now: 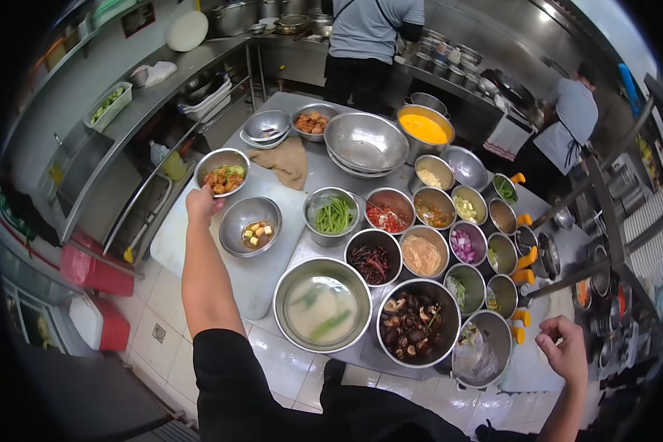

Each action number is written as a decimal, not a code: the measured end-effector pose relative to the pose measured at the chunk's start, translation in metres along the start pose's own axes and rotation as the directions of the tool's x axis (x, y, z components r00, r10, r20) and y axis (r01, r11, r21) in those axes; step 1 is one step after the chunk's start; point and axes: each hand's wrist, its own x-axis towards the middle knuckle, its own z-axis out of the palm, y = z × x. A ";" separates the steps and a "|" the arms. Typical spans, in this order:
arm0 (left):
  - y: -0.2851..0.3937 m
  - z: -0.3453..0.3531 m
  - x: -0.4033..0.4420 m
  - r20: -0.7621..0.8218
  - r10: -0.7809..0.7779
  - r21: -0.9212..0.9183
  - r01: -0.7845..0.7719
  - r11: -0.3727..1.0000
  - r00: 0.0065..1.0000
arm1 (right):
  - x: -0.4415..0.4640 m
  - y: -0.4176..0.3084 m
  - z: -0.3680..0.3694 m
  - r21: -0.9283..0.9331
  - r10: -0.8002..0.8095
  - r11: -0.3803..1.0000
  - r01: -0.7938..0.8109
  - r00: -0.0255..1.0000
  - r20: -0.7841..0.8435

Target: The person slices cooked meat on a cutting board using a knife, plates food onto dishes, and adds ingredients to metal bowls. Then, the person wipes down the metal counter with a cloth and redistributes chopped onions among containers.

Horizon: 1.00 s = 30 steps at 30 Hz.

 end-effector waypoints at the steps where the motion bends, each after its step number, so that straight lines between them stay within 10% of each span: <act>1: 0.003 -0.006 -0.003 -0.021 0.033 0.068 -0.032 0.997 0.999 | -0.004 0.000 0.000 -0.002 -0.010 1.000 0.010 1.000 -0.023; 9: 0.077 -0.087 -0.114 0.090 0.147 0.090 -0.155 0.984 0.985 | 0.023 -0.041 0.047 0.014 -0.362 0.931 0.365 0.917 0.168; 14: 0.034 -0.161 -0.165 0.039 0.167 0.191 -0.171 0.967 0.985 | 0.111 -0.142 0.155 0.067 -0.846 0.532 0.844 0.531 0.033; 24: -0.052 -0.204 -0.160 0.059 -0.087 -0.051 0.090 0.995 0.995 | 0.179 -0.325 0.377 -0.296 -0.665 0.573 0.764 0.645 0.376; 30: -0.048 -0.200 -0.164 0.116 -0.100 -0.063 0.108 0.992 0.988 | 0.199 -0.314 0.379 -0.235 -0.842 0.460 0.856 0.505 0.192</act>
